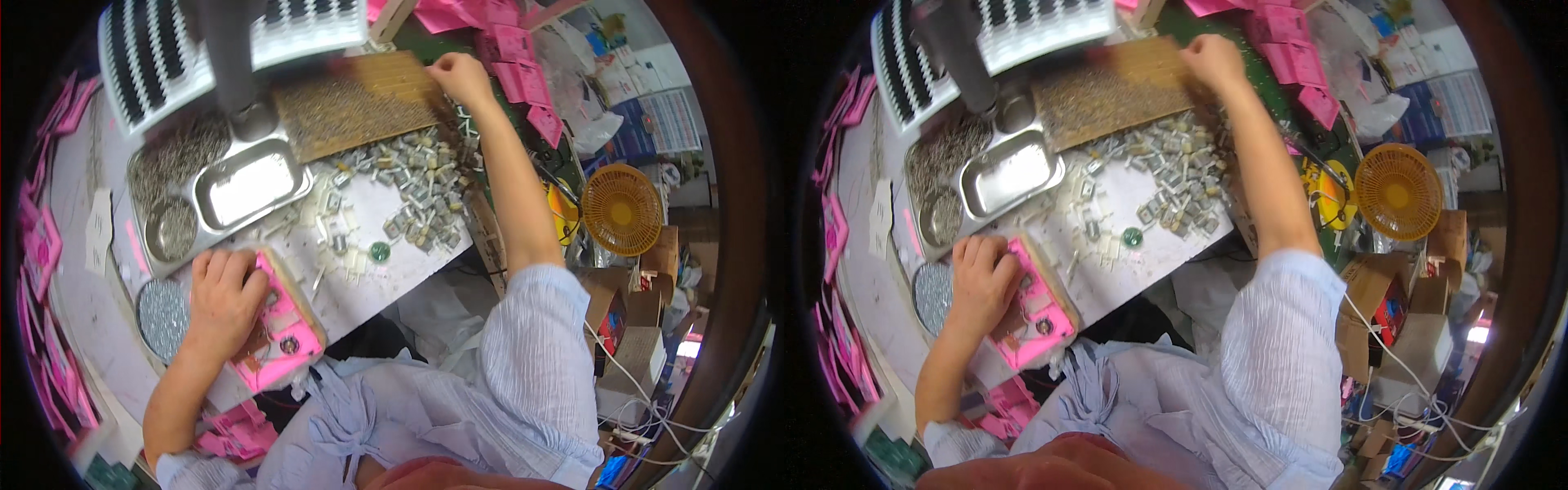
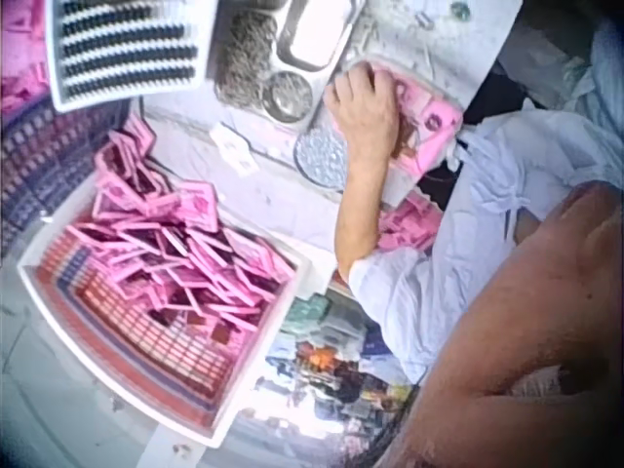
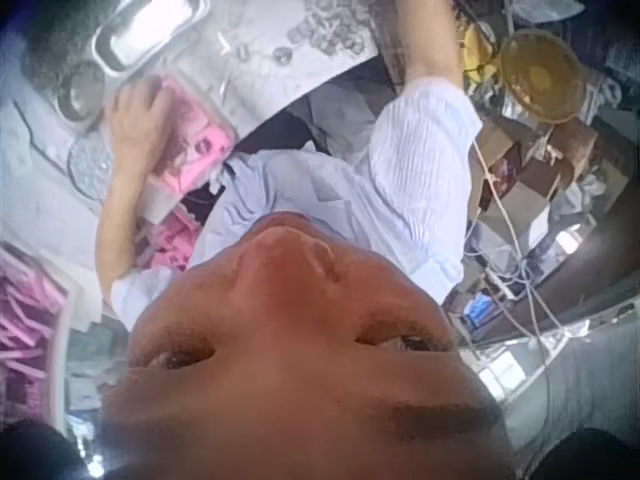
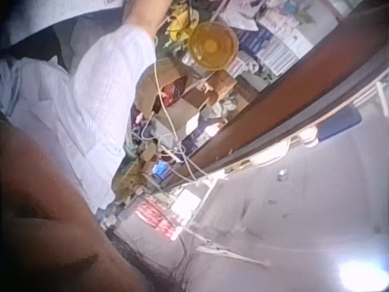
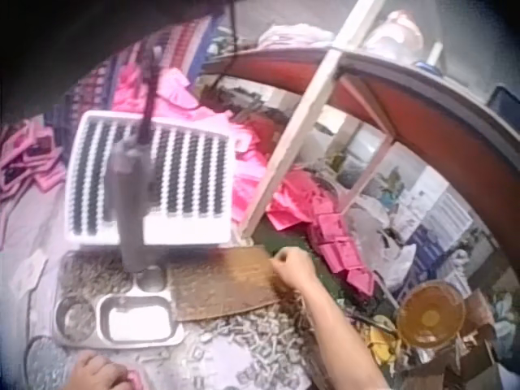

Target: Assembling the internal components of a small pink electronic device, including soldering and screw fastening.

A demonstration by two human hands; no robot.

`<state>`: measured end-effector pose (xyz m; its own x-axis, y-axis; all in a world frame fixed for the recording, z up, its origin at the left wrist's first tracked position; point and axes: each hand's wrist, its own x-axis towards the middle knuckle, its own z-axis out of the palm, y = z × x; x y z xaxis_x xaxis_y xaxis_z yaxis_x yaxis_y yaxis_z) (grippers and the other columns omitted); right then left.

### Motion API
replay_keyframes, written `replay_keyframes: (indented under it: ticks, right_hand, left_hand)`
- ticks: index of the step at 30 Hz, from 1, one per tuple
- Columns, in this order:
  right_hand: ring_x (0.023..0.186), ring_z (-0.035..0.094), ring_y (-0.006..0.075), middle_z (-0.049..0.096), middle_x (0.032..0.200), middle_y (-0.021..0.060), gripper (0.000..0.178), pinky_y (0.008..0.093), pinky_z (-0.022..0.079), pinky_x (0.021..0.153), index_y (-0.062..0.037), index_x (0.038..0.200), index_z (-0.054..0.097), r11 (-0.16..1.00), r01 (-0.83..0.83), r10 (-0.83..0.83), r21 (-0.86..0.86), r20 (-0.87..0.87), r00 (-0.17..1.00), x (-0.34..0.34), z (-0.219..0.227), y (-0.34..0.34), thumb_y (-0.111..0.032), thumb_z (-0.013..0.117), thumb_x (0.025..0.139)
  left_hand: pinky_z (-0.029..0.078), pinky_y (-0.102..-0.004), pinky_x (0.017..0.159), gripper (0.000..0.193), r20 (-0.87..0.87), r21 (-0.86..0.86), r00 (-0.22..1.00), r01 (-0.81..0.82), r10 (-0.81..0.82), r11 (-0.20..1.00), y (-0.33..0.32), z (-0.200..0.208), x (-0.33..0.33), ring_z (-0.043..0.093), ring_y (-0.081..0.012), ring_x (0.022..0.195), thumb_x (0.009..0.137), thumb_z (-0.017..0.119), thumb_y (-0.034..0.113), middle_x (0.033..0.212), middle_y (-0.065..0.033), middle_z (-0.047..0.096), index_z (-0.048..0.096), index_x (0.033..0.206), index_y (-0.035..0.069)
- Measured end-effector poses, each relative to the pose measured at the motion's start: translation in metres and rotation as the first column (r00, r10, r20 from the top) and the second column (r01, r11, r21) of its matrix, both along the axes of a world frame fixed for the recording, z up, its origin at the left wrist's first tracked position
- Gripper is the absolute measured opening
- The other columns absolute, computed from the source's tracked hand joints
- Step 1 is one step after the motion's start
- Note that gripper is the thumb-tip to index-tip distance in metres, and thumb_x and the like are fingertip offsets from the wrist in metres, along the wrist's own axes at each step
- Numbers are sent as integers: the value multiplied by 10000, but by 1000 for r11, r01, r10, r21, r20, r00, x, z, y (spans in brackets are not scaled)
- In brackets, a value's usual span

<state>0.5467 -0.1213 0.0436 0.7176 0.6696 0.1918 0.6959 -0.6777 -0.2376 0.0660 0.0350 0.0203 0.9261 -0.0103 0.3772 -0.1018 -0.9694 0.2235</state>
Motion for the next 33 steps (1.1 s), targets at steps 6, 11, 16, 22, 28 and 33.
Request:
replay_keyframes:
  ticks: [6, 11, 16, 22, 28, 33]
  right_hand:
    - [1464, 412, 405, 446, 1591, 161, 509, 571, 469, 1063, -140, 1439, 607, 569, 640, -712, -516, 79, 697, 173, -59, -72, -296, 625, 955]
    - [1482, 414, 349, 292, 1687, 105, 617, 508, 430, 1131, -81, 1521, 493, 435, 705, -789, -560, 140, 598, 195, -76, -73, -275, 629, 951]
    - [1405, 491, 360, 411, 1593, 182, 633, 502, 521, 1029, 28, 1461, 520, 496, 839, -823, -225, 187, 537, 235, -94, -79, -253, 692, 921]
    - [1356, 517, 351, 443, 1539, 211, 603, 475, 552, 995, 74, 1422, 526, 703, 705, -675, -94, 223, 703, 238, -93, -85, -196, 702, 913]
    - [1308, 544, 342, 475, 1485, 240, 574, 448, 582, 961, 121, 1384, 533, 493, 649, -593, 579, -322, 738, 225, 51, -69, -138, 713, 905]
    - [1228, 567, 331, 504, 1402, 281, 497, 406, 621, 923, 198, 1301, 537, 124, 241, -95, 963, -230, 968, 56, 113, -68, -23, 704, 888]
  left_hand:
    - [409, -457, 869, 189, -43, -5, 998, -37, 37, 999, -4, -1, -3, 562, -273, 904, 751, 746, 175, 977, -81, 580, 613, 854, 87]
    - [394, -480, 826, 297, -45, -71, 997, -71, 68, 995, -10, -2, -14, 545, -315, 901, 680, 823, 119, 987, -102, 562, 615, 890, 90]
    - [387, -471, 794, 318, -27, -126, 993, -119, 117, 985, -10, -6, -19, 543, -308, 890, 669, 843, 149, 978, -94, 561, 625, 895, 106]
    - [420, -432, 798, 262, -25, -116, 988, -153, 151, 981, -4, 2, -33, 587, -268, 880, 698, 797, 175, 976, -68, 606, 653, 909, 119]
    - [419, -424, 825, 203, 67, -130, 972, -217, 227, 967, -12, 4, -53, 589, -247, 879, 733, 781, 149, 933, -38, 604, 676, 903, 113]
    - [446, -411, 788, 168, 96, -123, 967, -226, 238, 966, -26, 4, -46, 614, -234, 854, 807, 769, 187, 948, -42, 624, 721, 949, 110]
